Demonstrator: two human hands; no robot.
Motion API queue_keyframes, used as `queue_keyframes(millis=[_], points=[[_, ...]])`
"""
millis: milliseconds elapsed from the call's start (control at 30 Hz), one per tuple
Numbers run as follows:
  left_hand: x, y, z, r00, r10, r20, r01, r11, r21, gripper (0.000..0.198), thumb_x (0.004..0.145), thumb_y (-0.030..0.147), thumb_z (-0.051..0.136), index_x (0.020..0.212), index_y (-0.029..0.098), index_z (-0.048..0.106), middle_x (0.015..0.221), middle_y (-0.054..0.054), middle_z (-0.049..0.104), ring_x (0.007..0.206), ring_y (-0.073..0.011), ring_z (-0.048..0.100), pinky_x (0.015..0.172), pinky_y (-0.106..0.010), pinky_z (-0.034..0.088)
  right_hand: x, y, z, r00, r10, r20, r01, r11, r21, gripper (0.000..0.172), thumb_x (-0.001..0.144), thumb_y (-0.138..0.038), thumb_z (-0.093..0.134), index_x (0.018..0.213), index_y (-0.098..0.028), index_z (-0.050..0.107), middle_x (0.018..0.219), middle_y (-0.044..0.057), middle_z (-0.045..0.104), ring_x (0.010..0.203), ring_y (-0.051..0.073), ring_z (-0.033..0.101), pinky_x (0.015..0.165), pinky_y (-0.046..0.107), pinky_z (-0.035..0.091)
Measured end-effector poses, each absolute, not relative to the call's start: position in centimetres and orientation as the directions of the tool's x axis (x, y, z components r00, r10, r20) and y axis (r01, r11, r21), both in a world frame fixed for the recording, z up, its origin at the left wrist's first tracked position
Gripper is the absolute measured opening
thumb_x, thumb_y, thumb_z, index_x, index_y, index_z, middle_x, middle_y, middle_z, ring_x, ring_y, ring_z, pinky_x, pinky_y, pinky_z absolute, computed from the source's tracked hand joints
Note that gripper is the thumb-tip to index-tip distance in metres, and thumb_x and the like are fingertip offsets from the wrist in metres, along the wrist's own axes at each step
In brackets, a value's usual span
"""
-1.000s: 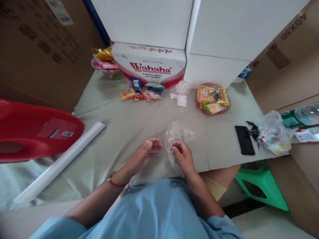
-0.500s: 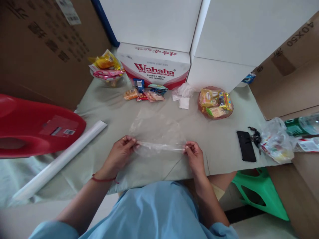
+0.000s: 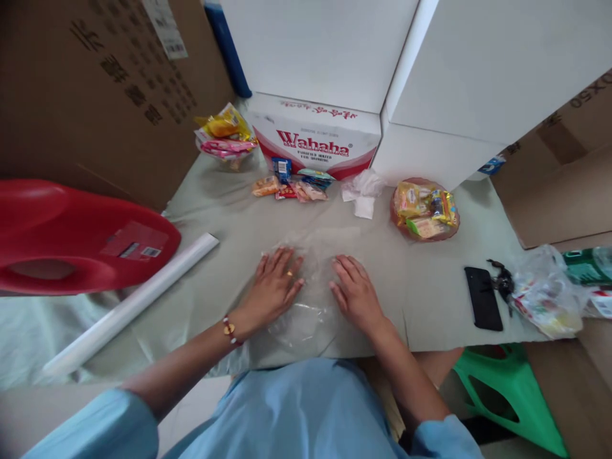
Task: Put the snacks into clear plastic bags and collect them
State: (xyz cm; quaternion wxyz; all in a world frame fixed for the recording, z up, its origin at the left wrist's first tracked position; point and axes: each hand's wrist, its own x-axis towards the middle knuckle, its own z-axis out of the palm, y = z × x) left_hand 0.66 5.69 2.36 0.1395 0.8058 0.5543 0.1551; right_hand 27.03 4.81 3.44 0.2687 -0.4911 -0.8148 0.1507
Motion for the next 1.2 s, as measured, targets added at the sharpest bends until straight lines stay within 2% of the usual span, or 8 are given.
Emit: queue_keyframes(millis=[167, 300, 433, 600, 667, 800, 900, 1200], points=[[-2.2, 7.3, -0.4, 0.366, 0.930, -0.038, 0.901, -0.344, 0.265, 0.062, 0.104, 0.051, 0.049, 0.162, 0.030, 0.044, 0.175, -0.014, 0.028, 0.163, -0.0384, 0.023, 0.127, -0.073, 0.003, 31.5, 4.2, -1.5, -0.311, 0.943, 0.119, 0.864, 0.332, -0.379, 0.049, 0.106, -0.042, 0.049, 0.153, -0.029, 0.056, 0.160, 0.010, 0.054, 0.153, 0.030, 0.043, 0.125, 0.064, 0.033], [-3.6, 7.4, -0.5, 0.375, 0.927, -0.033, 0.892, -0.351, 0.284, 0.063, 0.104, 0.054, 0.049, 0.163, 0.031, 0.042, 0.176, -0.014, 0.025, 0.163, -0.0355, 0.022, 0.126, -0.074, -0.003, 34.9, 5.3, 0.3, -0.227, 0.959, 0.169, 0.901, 0.272, -0.338, 0.040, 0.104, -0.042, 0.051, 0.131, -0.022, 0.073, 0.137, 0.017, 0.070, 0.129, 0.035, 0.063, 0.108, 0.060, 0.051], [-3.5, 7.2, -0.4, 0.373, 0.928, -0.006, 0.881, -0.352, 0.317, 0.063, 0.104, 0.056, 0.048, 0.162, 0.032, 0.042, 0.175, -0.013, 0.027, 0.164, -0.0341, 0.021, 0.127, -0.073, -0.002, 29.5, 12.4, 5.1, -0.304, 0.916, 0.262, 0.868, 0.380, -0.319, 0.029, 0.103, -0.032, 0.051, 0.111, -0.021, 0.077, 0.104, 0.014, 0.077, 0.099, 0.031, 0.069, 0.091, 0.050, 0.056], [-3.6, 7.1, -0.5, 0.367, 0.929, 0.039, 0.861, -0.355, 0.365, 0.063, 0.104, 0.057, 0.047, 0.162, 0.033, 0.042, 0.175, -0.011, 0.029, 0.163, -0.0331, 0.023, 0.129, -0.071, -0.002, 12.5, 23.9, 8.5, -0.688, 0.719, 0.094, 0.693, 0.690, -0.207, 0.023, 0.101, -0.021, 0.054, 0.112, -0.018, 0.074, 0.116, 0.013, 0.072, 0.105, 0.026, 0.067, 0.086, 0.037, 0.054], [-3.7, 7.0, -0.5, 0.368, 0.929, 0.043, 0.849, -0.354, 0.391, 0.063, 0.104, 0.059, 0.046, 0.161, 0.032, 0.044, 0.175, -0.011, 0.031, 0.163, -0.0329, 0.024, 0.130, -0.069, -0.002, 5.9, 27.6, 8.8, -0.749, 0.658, 0.077, 0.645, 0.751, -0.140, 0.029, 0.103, -0.017, 0.053, 0.128, -0.014, 0.067, 0.127, 0.014, 0.068, 0.113, 0.026, 0.064, 0.090, 0.036, 0.053], [-3.9, 7.0, -0.2, 0.364, 0.931, 0.037, 0.840, -0.346, 0.418, 0.063, 0.105, 0.061, 0.042, 0.160, 0.030, 0.046, 0.174, -0.011, 0.034, 0.162, -0.0324, 0.027, 0.131, -0.068, 0.001, -1.8, 32.9, 8.5, -0.543, 0.817, 0.194, 0.809, 0.571, -0.142, 0.037, 0.108, -0.011, 0.038, 0.140, -0.010, 0.056, 0.141, 0.018, 0.060, 0.125, 0.027, 0.058, 0.092, 0.035, 0.053], [-4.0, 7.0, -0.1, 0.366, 0.930, 0.041, 0.843, -0.350, 0.409, 0.063, 0.105, 0.061, 0.042, 0.159, 0.028, 0.048, 0.172, -0.011, 0.036, 0.161, -0.0318, 0.029, 0.132, -0.068, 0.004, -2.9, 35.2, 7.8, -0.434, 0.889, 0.148, 0.878, 0.454, -0.152, 0.042, 0.108, -0.005, 0.029, 0.140, -0.006, 0.056, 0.137, 0.021, 0.061, 0.120, 0.028, 0.062, 0.092, 0.038, 0.053], [-4.2, 7.0, -0.1, 0.370, 0.927, 0.061, 0.845, -0.363, 0.394, 0.059, 0.106, 0.058, 0.043, 0.156, 0.027, 0.051, 0.171, -0.010, 0.040, 0.160, -0.0308, 0.031, 0.131, -0.069, 0.012, 0.1, 31.3, 6.0, -0.639, 0.756, 0.140, 0.746, 0.654, -0.126, 0.034, 0.110, -0.013, 0.040, 0.130, -0.014, 0.068, 0.128, 0.012, 0.068, 0.123, 0.023, 0.054, 0.107, 0.034, 0.043]])
